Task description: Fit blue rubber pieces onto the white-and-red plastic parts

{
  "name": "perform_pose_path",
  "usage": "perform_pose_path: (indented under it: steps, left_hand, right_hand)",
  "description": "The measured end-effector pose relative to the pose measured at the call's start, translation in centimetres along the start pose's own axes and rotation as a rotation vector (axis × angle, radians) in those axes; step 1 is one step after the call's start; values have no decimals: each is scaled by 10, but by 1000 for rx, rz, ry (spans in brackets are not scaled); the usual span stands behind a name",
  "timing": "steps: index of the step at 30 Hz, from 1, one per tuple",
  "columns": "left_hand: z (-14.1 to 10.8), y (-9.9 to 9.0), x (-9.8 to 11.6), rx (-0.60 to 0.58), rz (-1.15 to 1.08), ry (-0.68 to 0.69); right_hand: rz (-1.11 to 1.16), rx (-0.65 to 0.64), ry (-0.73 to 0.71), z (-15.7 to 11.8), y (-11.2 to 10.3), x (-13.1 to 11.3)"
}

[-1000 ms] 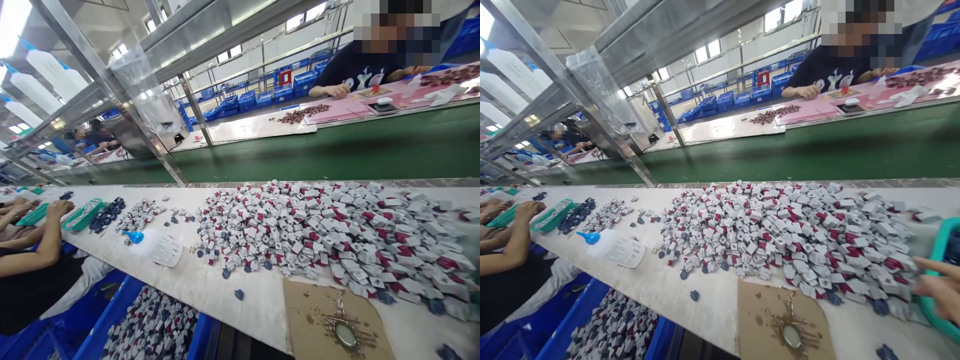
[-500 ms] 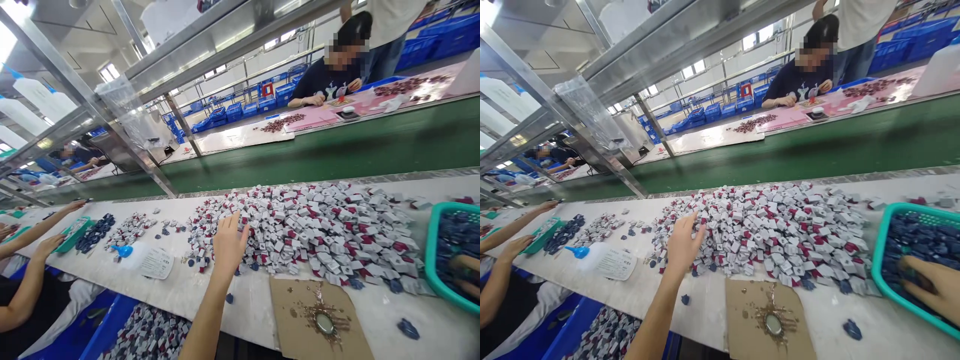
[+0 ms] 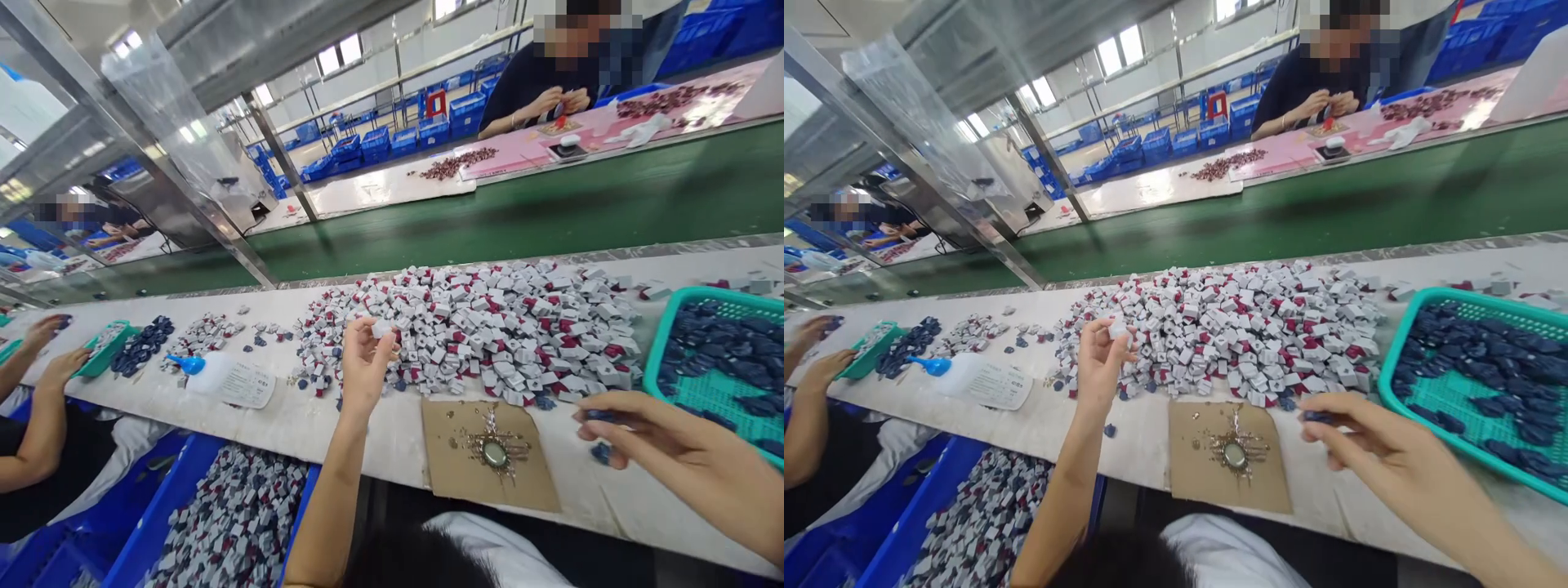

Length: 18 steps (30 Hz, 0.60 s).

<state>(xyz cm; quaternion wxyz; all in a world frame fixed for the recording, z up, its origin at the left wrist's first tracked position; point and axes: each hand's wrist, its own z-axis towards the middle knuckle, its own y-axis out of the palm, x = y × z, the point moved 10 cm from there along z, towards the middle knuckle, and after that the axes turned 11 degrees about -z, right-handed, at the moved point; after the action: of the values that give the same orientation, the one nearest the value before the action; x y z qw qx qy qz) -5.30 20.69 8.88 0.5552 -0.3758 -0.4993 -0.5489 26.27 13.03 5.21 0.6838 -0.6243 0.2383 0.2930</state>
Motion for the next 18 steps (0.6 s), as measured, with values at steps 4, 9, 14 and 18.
perform_pose_path:
  steps: [4, 9, 14, 18]
  left_hand:
    - [-54, 15, -28, -68, -266, -278]
    - [-104, 23, -60, -76, -419, -553]
    - [-119, 19, -74, 17, -459, -655]
    - [-118, 21, -80, 39, -420, -697]
  right_hand:
    - [9, -308, -110, -12, 62, -44]
    - [-122, -457, -205, -28, 100, -45]
    - [-143, -516, -307, -32, 105, -53]
    - [-129, -514, -273, -28, 98, -61]
